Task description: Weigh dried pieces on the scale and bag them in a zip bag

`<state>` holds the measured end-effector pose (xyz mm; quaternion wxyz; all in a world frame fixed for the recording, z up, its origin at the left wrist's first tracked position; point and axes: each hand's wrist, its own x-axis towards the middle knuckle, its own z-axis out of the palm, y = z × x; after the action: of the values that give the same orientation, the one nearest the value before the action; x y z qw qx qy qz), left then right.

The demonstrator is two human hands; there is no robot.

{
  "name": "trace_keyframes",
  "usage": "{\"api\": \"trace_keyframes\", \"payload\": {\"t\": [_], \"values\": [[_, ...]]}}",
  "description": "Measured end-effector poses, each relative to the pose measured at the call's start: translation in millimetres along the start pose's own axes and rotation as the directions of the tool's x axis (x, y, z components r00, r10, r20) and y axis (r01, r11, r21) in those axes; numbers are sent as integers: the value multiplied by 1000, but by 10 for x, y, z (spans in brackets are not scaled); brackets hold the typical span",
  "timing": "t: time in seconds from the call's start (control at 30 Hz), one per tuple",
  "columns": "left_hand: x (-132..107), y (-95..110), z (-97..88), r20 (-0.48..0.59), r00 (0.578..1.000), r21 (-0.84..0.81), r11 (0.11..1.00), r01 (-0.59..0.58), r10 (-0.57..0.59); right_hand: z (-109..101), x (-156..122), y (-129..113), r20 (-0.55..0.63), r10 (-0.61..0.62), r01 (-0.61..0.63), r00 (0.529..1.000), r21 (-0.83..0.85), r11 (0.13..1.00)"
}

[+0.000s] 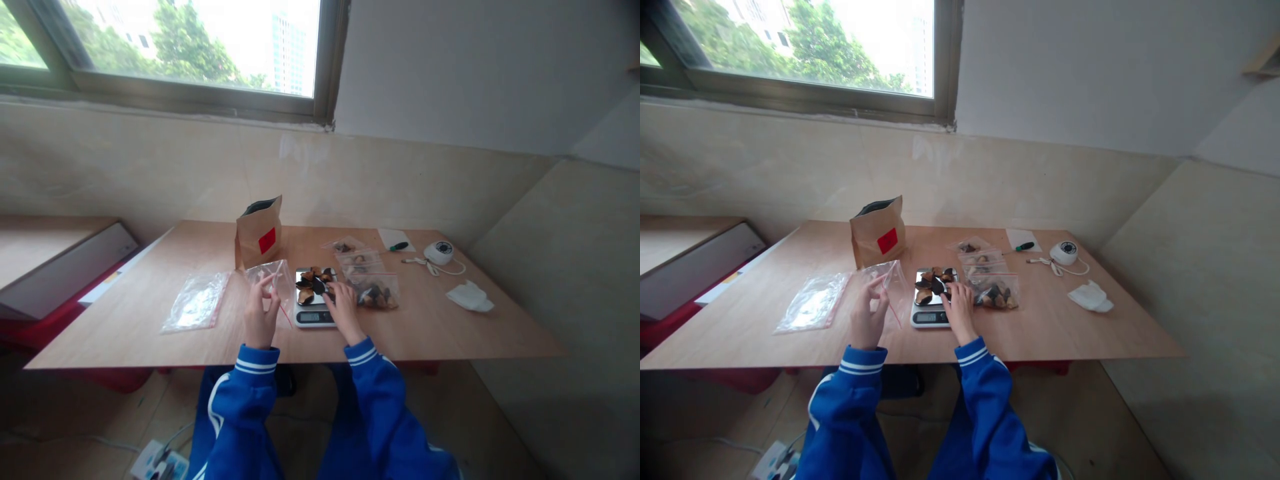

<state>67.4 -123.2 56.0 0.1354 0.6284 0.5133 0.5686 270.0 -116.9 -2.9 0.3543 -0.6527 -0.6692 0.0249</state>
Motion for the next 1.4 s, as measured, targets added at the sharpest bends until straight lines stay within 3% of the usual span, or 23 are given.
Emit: {"api": "trace_keyframes", "payload": {"t": [0.27,0.4,0.53,0.63,0.73,0.83,0.9,0.97,1.1,1.27,1.33,1.4], "values": [[-87,175,113,-204,957,-37,978,205,-208,-54,20,12,-73,77,-53,994,294,954],[-134,236,128,-223,920,-41,946,321,-322,-52,-6,63,-112,132,-82,985,373,924],[-140,250,149,-212,903,-84,927,365,-374,-137,5,31,-125,158,-89,980,437,895],[-150,261,186,-193,894,-107,915,390,-404,-296,82,-196,-151,153,-51,977,528,848],[-181,273,229,-145,898,-136,908,397,-415,-478,172,-587,-166,81,27,983,563,826],[-212,271,248,-126,891,-168,894,415,-437,-590,217,-943,-109,-84,129,990,528,839],[-217,253,243,-124,874,-200,875,441,-469,-604,223,-1045,-53,-202,198,978,538,819],[-208,216,229,-117,860,-270,850,453,-496,-569,232,-995,-42,-241,224,970,548,806],[-188,104,194,-111,832,-396,792,465,-544,-371,328,-540,-107,-104,142,989,464,875],[-207,13,157,-102,815,-411,770,488,-571,-21,513,47,147,-81,43,986,241,970],[-215,4,149,-104,811,-409,768,493,-576,69,555,148,211,-106,62,972,205,977],[-217,-1,144,-96,808,-406,764,502,-582,106,563,186,204,-139,97,969,206,974]]}}
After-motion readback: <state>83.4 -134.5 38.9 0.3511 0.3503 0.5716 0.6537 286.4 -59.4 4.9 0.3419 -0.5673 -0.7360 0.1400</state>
